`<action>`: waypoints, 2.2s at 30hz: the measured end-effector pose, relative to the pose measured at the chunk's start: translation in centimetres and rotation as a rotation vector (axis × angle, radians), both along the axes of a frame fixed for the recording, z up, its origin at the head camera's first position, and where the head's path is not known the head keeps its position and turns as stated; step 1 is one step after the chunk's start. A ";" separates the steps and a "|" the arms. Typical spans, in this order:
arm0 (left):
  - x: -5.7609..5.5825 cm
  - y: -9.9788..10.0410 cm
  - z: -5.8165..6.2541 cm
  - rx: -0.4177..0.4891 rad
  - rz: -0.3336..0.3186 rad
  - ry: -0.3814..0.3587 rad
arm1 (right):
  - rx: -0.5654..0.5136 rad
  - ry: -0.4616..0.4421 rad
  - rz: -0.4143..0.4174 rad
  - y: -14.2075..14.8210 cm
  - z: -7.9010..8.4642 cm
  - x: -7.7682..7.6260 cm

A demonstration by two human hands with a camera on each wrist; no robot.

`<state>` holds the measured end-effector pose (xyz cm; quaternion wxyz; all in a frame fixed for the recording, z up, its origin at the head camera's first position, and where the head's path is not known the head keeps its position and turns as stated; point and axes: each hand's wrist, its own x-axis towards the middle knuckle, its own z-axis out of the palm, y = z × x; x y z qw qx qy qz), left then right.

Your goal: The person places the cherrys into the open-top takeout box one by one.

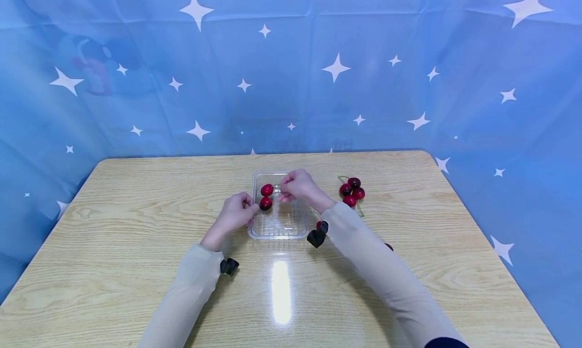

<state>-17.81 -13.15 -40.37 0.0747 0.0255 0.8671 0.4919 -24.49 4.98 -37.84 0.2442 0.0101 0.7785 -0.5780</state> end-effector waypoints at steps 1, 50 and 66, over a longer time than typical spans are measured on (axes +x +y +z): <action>0.0 0.0 0.0 0.001 0.001 -0.002 | 0.010 0.002 0.005 -0.1 0.0 0.0; 0.1 0.1 -0.2 0.002 -0.004 -0.003 | -0.031 0.113 0.051 7.3 3.0 1.0; 0.0 0.2 -0.4 0.001 -0.007 -0.004 | -0.020 0.090 0.018 9.5 2.5 1.9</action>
